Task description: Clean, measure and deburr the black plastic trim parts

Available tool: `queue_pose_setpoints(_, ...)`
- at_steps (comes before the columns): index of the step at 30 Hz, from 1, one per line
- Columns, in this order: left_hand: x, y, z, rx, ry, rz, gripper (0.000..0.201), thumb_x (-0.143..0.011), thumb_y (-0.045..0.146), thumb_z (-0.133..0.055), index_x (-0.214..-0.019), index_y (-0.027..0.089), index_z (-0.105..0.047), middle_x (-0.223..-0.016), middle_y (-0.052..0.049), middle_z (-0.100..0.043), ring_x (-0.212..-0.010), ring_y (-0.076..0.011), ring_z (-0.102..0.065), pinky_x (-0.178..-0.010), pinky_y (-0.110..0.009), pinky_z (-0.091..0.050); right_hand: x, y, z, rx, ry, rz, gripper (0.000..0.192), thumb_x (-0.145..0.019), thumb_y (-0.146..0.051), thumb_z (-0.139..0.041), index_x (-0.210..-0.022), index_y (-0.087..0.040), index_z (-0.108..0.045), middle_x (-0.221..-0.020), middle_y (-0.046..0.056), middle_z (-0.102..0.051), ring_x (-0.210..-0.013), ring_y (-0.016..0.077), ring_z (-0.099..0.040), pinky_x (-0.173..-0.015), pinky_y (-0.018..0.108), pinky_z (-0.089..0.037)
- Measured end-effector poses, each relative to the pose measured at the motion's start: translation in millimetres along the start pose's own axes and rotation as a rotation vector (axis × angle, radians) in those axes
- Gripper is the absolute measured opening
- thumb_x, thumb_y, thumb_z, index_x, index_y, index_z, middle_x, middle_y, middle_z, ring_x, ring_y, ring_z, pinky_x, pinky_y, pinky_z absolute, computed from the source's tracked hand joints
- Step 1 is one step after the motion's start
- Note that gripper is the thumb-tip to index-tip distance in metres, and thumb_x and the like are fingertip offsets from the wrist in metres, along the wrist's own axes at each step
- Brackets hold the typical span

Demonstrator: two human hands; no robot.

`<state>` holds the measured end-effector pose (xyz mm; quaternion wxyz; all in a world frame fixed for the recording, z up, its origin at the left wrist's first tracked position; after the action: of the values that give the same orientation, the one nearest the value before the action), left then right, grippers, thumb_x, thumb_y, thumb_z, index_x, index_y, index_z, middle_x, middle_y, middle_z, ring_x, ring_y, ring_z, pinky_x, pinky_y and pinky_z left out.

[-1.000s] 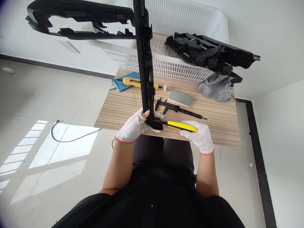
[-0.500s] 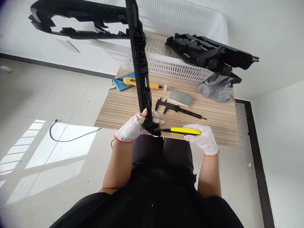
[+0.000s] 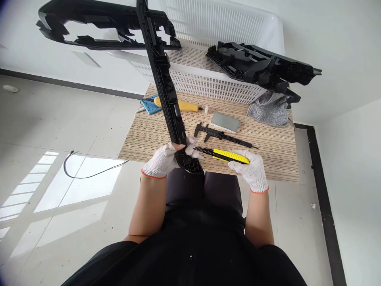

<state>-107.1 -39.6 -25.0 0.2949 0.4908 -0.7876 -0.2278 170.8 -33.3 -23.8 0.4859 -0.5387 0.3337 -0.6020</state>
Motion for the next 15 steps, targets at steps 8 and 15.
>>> queue_pose_setpoints(8, -4, -5, 2.9, -0.101, 0.037, -0.005, 0.059, -0.086, 0.078, -0.066, -0.098, 0.020, -0.065, -0.064, 0.002, -0.056, -0.076, -0.0241, -0.071, -0.089, -0.051, -0.065, 0, -9, -18, -0.038, -0.017, 0.051, 0.046, -0.063, -0.035, -0.091, -0.105, -0.018, -0.085, -0.071, 0.002, -0.075, -0.056, 0.0146, -0.066, -0.052, 0.026, -0.056)
queue_pose_setpoints(15, -13, -17, 20.2, -0.161, 0.108, -0.049, 0.089, -0.076, 0.099, -0.050, -0.104, 0.018, -0.070, -0.063, -0.004, -0.065, -0.077, -0.0288, -0.075, -0.080, -0.045, -0.065, 2, -15, -33, 0.124, 0.046, 0.150, 0.046, -0.066, -0.040, -0.093, -0.106, -0.019, -0.085, -0.084, 0.004, -0.080, -0.068, 0.0176, -0.074, -0.065, 0.029, -0.064)
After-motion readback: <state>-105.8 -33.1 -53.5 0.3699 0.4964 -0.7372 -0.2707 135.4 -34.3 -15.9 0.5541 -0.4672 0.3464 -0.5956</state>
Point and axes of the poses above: each hand's wrist, its own x-axis away from the middle knuckle, its own z-axis out of the back of the hand, y = z × x, the point moved 2 cm from there along -x, towards the middle knuckle
